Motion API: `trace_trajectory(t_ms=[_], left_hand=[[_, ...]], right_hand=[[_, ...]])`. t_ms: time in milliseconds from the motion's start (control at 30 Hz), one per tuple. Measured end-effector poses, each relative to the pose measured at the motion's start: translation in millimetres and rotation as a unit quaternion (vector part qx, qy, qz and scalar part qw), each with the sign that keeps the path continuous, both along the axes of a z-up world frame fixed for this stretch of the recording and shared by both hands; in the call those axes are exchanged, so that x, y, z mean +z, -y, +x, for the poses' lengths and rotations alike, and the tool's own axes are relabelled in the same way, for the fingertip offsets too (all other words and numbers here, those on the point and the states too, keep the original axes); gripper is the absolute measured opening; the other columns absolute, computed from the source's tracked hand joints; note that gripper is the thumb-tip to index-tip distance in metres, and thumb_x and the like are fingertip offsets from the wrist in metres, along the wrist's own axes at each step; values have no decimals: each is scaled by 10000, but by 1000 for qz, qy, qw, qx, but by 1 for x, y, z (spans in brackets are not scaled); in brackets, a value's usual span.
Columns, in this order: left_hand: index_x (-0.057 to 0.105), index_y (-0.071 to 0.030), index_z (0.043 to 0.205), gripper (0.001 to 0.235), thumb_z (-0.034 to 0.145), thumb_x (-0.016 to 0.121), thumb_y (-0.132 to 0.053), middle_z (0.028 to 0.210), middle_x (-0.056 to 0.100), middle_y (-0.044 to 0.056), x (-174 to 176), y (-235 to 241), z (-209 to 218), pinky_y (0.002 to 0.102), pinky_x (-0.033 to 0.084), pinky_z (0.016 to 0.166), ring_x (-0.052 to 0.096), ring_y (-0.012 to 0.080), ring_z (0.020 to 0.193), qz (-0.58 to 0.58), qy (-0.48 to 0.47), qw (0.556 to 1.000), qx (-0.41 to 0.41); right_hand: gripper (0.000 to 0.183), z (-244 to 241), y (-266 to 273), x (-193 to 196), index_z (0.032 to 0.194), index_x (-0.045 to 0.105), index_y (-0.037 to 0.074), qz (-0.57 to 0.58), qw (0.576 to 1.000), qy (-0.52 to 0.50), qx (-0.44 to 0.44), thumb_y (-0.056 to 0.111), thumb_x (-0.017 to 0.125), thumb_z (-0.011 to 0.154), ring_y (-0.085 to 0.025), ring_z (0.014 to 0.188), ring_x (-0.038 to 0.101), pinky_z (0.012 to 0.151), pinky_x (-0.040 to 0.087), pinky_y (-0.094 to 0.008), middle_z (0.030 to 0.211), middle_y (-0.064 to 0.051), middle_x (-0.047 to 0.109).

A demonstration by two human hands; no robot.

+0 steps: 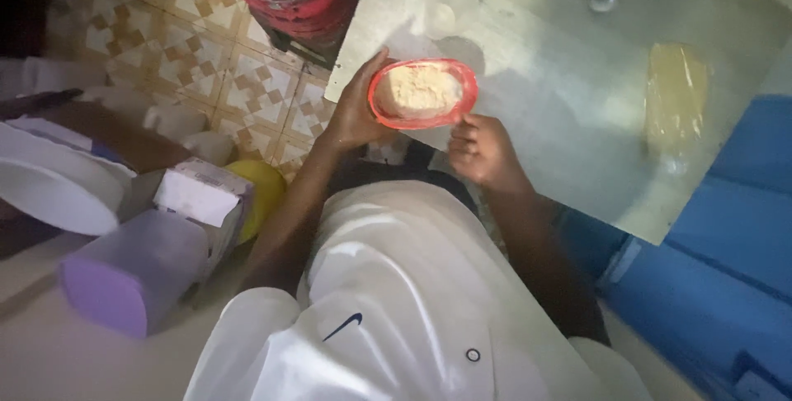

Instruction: The person mixes a white dough-like substance in a red bowl using a spoon and their hands. They add a liquid from a small plastic cup to the mixture and continue to knead and stir the contents.

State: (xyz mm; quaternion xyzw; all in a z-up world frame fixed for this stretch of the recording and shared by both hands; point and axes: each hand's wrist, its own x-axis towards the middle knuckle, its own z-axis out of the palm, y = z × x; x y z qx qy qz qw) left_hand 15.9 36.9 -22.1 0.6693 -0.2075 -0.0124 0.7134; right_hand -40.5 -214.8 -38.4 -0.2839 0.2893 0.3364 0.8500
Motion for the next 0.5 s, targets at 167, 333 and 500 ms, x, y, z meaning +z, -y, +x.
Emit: trace_trajectory(t_ms=[167,333,500], left_hand=[[358,51,1296,976,489,890,-93,1179,515,229,9,7,0,446,362,997,506,360,1120,54,-37,997,-34],[304,43,1323,1036,487,899,-100,1188,514,220,10,7,2,465,377,985,514,348,1111,28,-43,998,-44],[293,24,1340,1033,507,891,-98,1204,513,213,17,5,2,466,367,991,494,345,1146,24,-41,997,-62]], right_hand=[[182,28,-59,47,600,497,94,-73,991,-109,11,80,569,766,-72,309,277,248,227,-214,447,91,256],[124,1,-53,-8,805,547,99,-128,989,58,43,189,490,867,-54,447,388,415,257,-201,565,49,409],[190,17,-53,5,857,585,26,-321,911,237,107,153,448,890,-207,622,497,562,364,-300,671,-95,494]])
